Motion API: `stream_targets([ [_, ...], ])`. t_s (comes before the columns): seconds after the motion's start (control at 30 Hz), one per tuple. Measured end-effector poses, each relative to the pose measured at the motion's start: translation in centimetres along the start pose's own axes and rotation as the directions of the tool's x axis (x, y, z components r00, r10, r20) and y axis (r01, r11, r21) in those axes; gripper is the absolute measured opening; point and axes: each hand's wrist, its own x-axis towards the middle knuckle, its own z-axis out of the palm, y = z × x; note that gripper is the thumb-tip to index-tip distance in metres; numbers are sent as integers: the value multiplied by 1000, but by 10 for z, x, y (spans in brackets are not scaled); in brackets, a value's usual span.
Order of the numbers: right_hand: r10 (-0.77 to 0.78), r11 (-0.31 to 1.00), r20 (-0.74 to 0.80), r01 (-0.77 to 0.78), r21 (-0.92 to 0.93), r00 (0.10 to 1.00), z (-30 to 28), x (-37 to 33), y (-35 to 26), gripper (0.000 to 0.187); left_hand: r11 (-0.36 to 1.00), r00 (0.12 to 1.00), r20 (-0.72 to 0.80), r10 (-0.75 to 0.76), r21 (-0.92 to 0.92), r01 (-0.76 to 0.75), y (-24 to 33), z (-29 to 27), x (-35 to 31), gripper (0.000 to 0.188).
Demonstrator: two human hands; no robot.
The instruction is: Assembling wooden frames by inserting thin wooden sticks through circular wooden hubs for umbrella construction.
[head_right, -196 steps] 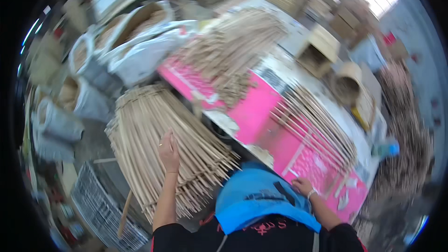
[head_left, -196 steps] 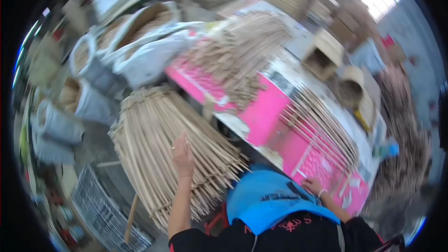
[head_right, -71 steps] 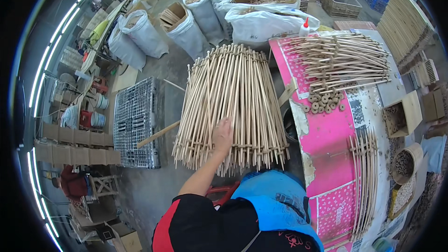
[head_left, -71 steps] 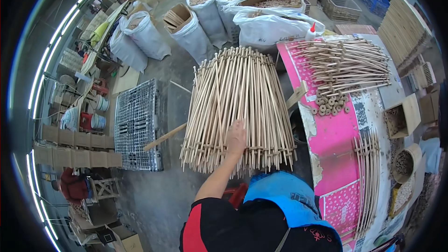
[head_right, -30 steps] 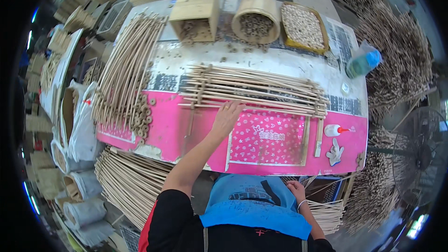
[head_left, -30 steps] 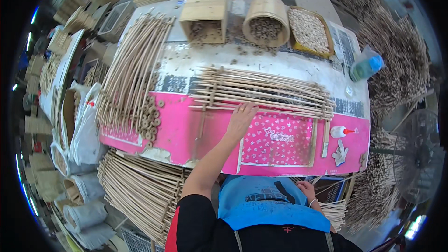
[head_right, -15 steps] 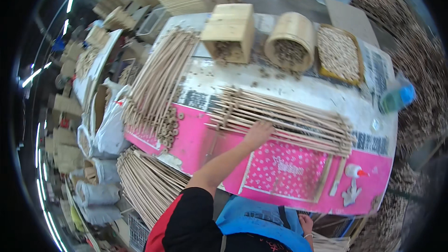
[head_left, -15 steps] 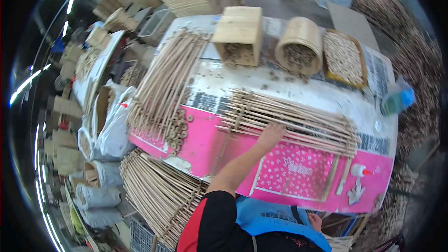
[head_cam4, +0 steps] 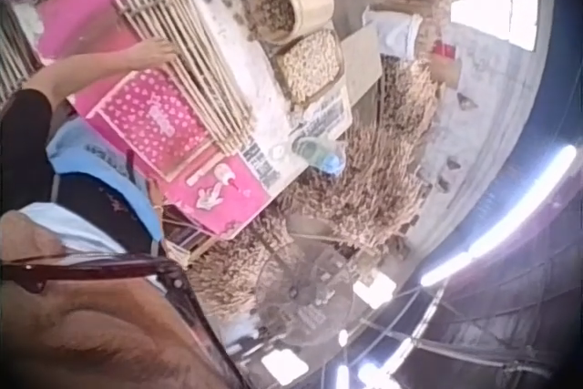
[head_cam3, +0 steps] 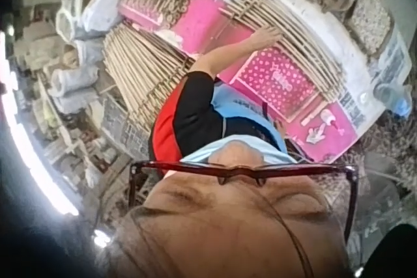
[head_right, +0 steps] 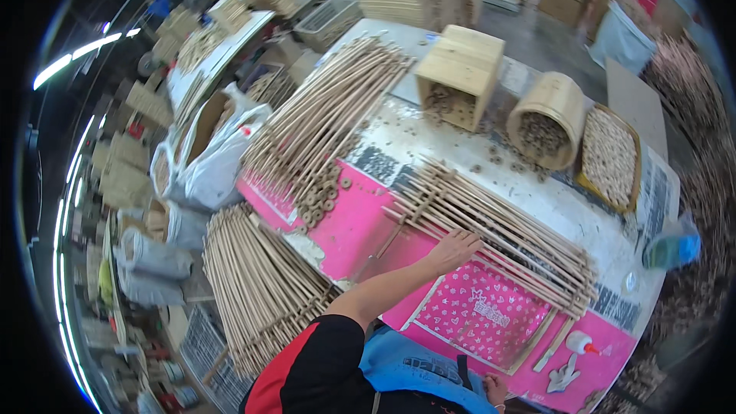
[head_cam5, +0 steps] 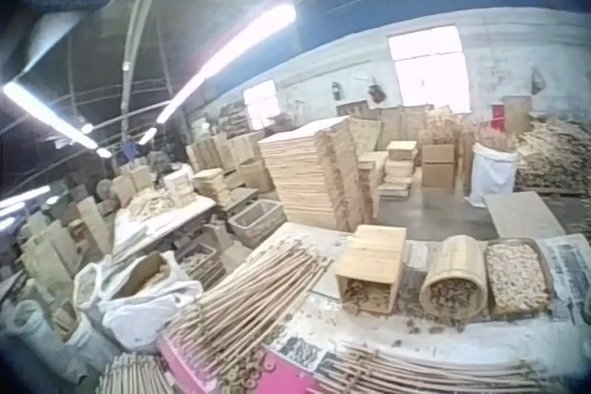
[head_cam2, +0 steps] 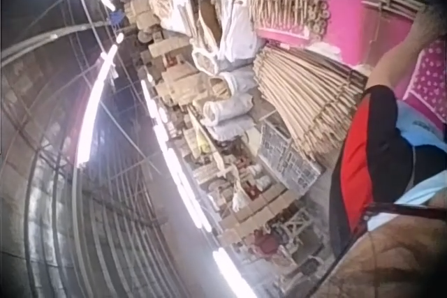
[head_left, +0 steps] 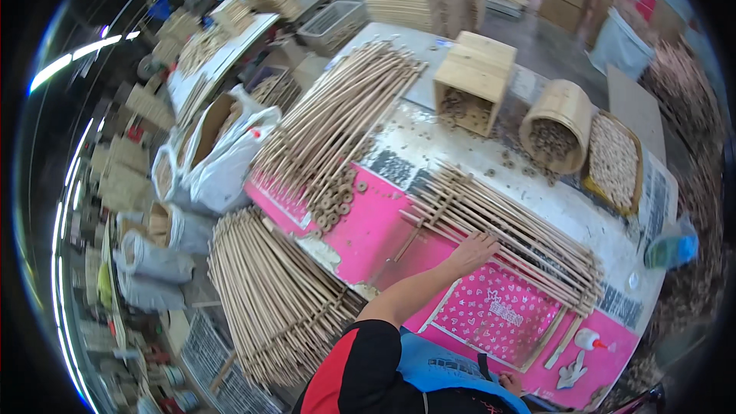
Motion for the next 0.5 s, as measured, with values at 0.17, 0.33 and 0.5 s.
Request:
stream_targets([
  [0.17,-139,970,186,172,-171,973,-21,61,23,23,986,986,-12,-165,-30,164,11,-41,-40,38],
  [0.33,-89,927,400,223,-302,912,-3,93,-54,24,883,871,-237,-430,-312,351,60,-99,-120,49],
  [0.5,-134,848,598,404,-344,791,67,104,-141,19,709,593,-390,-704,-342,617,90,-163,-263,37],
])
